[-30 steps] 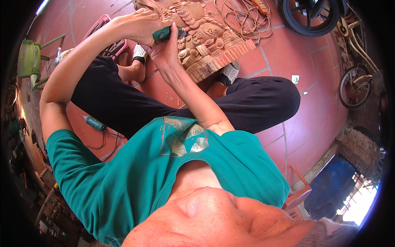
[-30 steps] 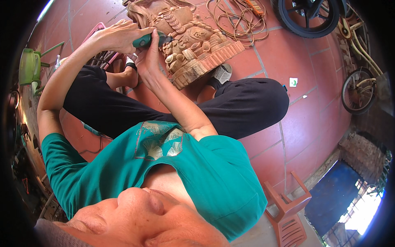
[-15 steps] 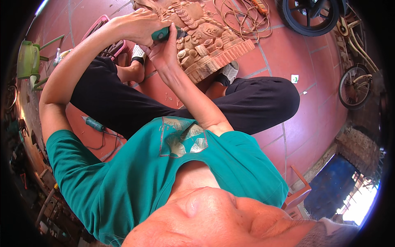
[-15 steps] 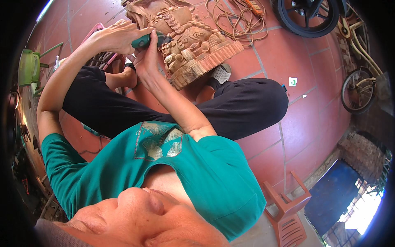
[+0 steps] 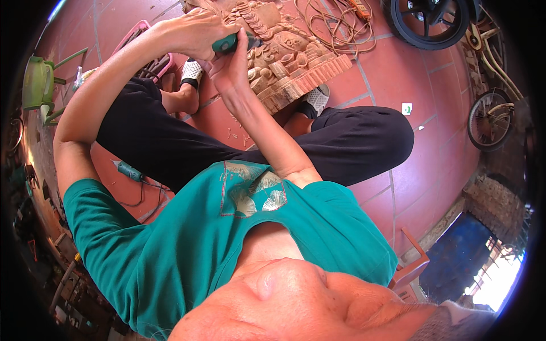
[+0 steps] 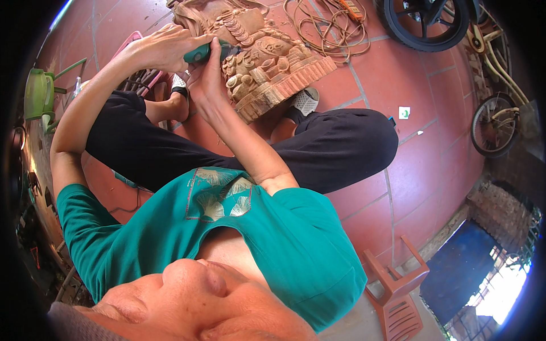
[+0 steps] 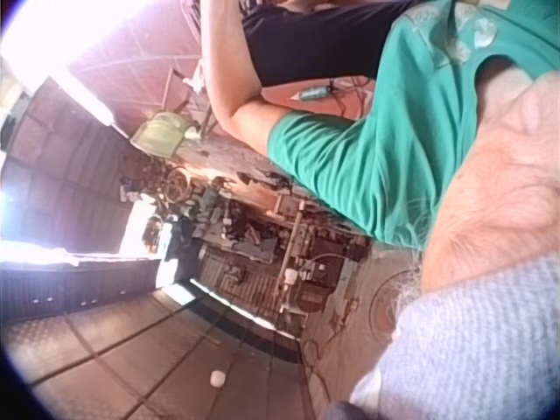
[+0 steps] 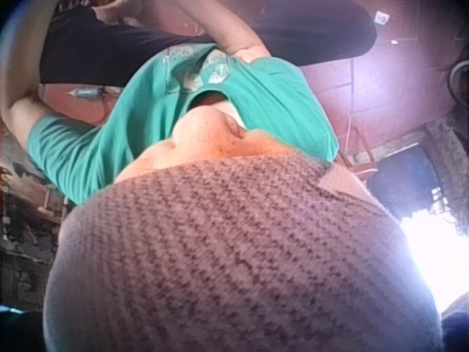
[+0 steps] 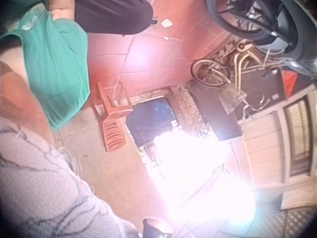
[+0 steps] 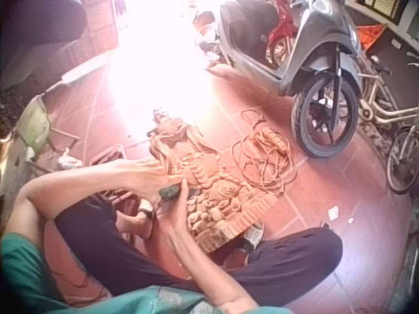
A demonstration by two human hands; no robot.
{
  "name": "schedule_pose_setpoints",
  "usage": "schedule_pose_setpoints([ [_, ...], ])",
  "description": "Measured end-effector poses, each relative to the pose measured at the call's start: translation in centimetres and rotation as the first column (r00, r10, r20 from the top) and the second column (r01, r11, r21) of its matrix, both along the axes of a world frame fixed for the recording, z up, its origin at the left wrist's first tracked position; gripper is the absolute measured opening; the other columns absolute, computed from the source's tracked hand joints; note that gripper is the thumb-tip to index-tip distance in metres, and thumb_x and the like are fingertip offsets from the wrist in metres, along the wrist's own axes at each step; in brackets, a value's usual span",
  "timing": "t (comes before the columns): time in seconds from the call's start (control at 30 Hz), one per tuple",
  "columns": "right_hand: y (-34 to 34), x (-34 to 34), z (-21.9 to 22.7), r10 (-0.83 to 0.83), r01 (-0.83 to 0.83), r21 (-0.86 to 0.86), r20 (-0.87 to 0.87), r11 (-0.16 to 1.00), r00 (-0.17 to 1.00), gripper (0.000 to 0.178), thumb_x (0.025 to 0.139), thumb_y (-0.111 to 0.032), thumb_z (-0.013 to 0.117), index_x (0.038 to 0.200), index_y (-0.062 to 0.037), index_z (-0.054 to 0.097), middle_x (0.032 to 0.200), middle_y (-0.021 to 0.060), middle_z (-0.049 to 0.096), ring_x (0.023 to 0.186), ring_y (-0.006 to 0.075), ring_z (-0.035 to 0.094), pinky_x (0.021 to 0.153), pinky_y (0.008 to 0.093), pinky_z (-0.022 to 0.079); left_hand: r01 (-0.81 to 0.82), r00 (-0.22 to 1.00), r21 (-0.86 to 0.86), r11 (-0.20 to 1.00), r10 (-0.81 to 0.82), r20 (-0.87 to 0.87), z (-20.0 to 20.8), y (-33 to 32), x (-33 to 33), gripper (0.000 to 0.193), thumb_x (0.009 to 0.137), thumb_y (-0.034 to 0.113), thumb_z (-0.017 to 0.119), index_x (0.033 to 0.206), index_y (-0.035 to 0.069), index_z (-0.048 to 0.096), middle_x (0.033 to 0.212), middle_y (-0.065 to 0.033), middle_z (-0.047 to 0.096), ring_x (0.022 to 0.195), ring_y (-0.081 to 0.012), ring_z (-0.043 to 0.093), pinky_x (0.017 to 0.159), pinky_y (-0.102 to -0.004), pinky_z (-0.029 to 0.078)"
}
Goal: The person uses a handheld rotary carving tool to shape and detail a large wooden relief carving. They hold the tool with both hands and move it along the surface of the wood, removing material to refine the design.
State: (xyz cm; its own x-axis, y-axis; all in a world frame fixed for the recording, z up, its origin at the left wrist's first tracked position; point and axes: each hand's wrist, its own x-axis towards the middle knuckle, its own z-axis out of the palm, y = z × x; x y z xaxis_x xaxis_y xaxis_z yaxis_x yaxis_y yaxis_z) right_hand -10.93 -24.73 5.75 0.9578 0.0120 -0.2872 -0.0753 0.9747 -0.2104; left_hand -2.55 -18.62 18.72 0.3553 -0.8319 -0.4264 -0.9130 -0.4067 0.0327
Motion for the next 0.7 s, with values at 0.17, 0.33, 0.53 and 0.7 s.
schedule_pose_setpoints([
  [0.17, -0.29, 0.01, -0.03, -0.015, 0.015, -0.016, -0.004, 1.000, 1.000, 0.066, 0.094, -0.064, 0.043, 0.130, -0.0089, 0.049, 0.130, 0.0090, 0.058, 0.119, 0.0264, 0.059, 0.096, 0.0488, 0.053, 0.005, 1.000, 0.041, 0.999, -0.006, 0.027, -0.15, -0.38, 0.05, 0.080, 0.058, 0.007, 0.069, 0.135, 0.004, 0.046, 0.077, -0.0198, 0.064, 0.078, -0.0382, 0.065, 0.068, -0.0449, 0.049],
  [0.33, -0.32, 0.05, -0.19, -0.006, 0.006, -0.017, -0.011, 1.000, 1.000, 0.067, 0.093, -0.065, 0.045, 0.130, -0.0093, 0.049, 0.131, 0.0081, 0.058, 0.119, 0.0263, 0.059, 0.097, 0.0490, 0.052, 0.031, 0.997, 0.061, 0.998, -0.035, 0.068, -0.36, -0.32, 0.14, 0.079, 0.060, 0.008, 0.068, 0.136, 0.004, 0.047, 0.080, -0.0191, 0.063, 0.081, -0.0373, 0.065, 0.070, -0.0451, 0.049],
  [0.53, -0.03, -0.11, -0.15, 0.013, -0.013, 0.016, 0.000, 1.000, 1.000, 0.067, 0.093, -0.064, 0.046, 0.130, -0.0090, 0.049, 0.131, 0.0091, 0.057, 0.119, 0.0277, 0.059, 0.097, 0.0496, 0.052, -0.008, 0.999, 0.065, 0.998, 0.005, 0.043, 0.21, -0.40, -0.32, 0.082, 0.056, 0.008, 0.069, 0.135, 0.004, 0.048, 0.076, -0.0183, 0.065, 0.077, -0.0365, 0.067, 0.070, -0.0441, 0.051],
  [0.7, 0.25, -0.59, 0.44, 0.019, -0.019, 0.002, -0.018, 1.000, 1.000, 0.067, 0.092, -0.066, 0.046, 0.129, -0.0097, 0.050, 0.128, 0.0087, 0.058, 0.118, 0.0272, 0.059, 0.097, 0.0501, 0.051, 0.003, 1.000, 0.029, 1.000, -0.004, 0.015, -0.21, 0.21, -0.18, 0.085, 0.052, 0.008, 0.069, 0.135, 0.005, 0.048, 0.076, -0.0186, 0.066, 0.076, -0.0368, 0.067, 0.066, -0.0443, 0.051],
])
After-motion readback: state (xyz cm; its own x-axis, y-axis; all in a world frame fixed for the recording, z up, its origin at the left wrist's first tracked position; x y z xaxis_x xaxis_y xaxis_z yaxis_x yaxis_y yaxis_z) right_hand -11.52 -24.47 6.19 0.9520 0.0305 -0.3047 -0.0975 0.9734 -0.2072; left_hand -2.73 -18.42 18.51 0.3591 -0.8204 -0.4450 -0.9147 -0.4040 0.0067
